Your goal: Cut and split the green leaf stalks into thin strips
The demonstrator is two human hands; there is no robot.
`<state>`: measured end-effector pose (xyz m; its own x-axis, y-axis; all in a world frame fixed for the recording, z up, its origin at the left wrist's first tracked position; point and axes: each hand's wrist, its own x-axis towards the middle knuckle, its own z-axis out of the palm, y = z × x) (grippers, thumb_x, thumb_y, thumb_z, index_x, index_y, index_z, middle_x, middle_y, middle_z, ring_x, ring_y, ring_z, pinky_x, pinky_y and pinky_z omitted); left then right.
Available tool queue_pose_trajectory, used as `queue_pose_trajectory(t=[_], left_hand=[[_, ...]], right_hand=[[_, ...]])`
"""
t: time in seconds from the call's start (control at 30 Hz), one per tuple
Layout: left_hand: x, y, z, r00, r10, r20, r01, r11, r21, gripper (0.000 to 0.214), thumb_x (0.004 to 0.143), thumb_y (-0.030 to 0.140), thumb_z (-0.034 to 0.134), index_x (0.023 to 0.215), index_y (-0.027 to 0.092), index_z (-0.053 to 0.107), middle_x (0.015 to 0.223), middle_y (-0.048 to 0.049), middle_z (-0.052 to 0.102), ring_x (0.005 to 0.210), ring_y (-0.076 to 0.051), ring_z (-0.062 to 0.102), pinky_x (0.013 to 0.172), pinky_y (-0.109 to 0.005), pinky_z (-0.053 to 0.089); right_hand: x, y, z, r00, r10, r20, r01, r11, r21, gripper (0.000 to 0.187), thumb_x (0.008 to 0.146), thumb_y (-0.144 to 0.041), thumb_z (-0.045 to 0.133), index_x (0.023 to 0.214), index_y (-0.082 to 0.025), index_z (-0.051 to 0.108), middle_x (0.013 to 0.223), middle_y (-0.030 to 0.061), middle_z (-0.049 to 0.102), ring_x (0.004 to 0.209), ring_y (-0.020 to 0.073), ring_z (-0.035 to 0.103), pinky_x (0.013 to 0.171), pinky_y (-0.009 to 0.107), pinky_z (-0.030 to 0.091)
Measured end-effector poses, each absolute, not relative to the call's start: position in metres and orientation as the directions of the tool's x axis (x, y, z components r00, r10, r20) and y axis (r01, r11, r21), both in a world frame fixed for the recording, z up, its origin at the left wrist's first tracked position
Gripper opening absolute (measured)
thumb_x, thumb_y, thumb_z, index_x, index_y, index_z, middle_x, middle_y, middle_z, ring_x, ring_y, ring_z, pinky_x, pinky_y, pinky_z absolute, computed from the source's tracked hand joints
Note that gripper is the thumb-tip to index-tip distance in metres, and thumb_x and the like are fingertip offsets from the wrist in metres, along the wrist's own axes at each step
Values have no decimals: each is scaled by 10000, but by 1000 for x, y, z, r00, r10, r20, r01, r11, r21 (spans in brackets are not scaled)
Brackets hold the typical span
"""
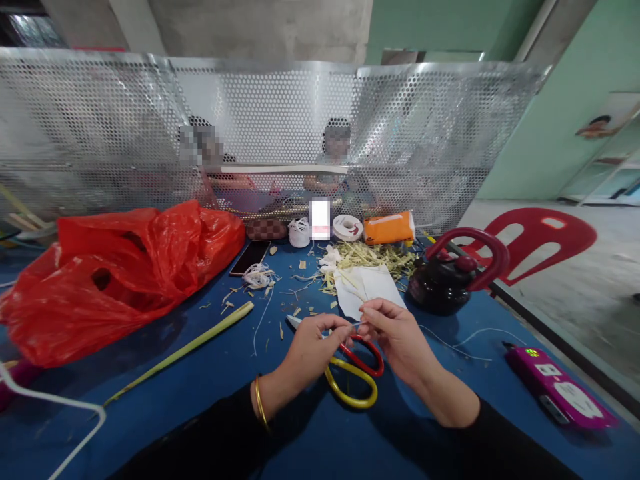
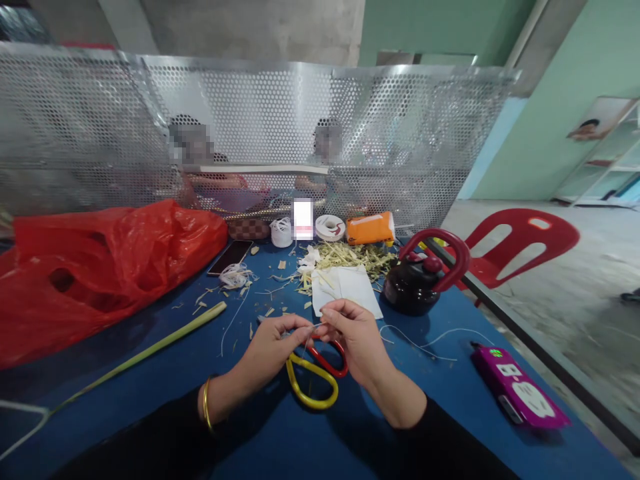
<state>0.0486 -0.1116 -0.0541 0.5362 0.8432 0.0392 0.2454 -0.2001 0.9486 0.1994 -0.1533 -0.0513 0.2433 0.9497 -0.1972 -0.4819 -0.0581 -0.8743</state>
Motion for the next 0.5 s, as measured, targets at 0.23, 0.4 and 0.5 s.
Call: queue_pose_trajectory(t=[0.23, 0.4, 0.5], left_hand=[[49, -110, -50, 540, 841, -29, 245, -124, 962, 157, 777, 227, 546, 696, 155, 660, 643, -29, 673, 675, -155, 602, 704, -267, 446], [48, -111, -50, 604, 796, -50, 224, -109, 968, 157, 787, 232, 529, 708, 154, 640, 674, -30, 655, 673, -141, 595, 694, -257, 438], [47, -109, -51, 629, 776, -45, 243, -142, 960, 162, 792, 236, 514, 707, 160, 628, 690, -33, 658, 693, -142, 596, 692, -252, 431]], right_hand=[[213, -151, -53, 357, 922, -148, -444, 28, -896, 298, 499, -301, 872, 647, -153, 661, 530, -29, 613, 456, 92, 578, 465, 199, 471], [227, -152, -47, 463, 883, -82, -393, 121, -911, 307, 487, -317, 878, 648, -157, 671, 530, -23, 614, 451, 93, 573, 460, 205, 478], [247, -157, -41, 573, 820, -11, -325, 214, -921, 307, 497, -328, 872, 688, -177, 686, 573, -26, 625, 488, 93, 586, 484, 203, 490]])
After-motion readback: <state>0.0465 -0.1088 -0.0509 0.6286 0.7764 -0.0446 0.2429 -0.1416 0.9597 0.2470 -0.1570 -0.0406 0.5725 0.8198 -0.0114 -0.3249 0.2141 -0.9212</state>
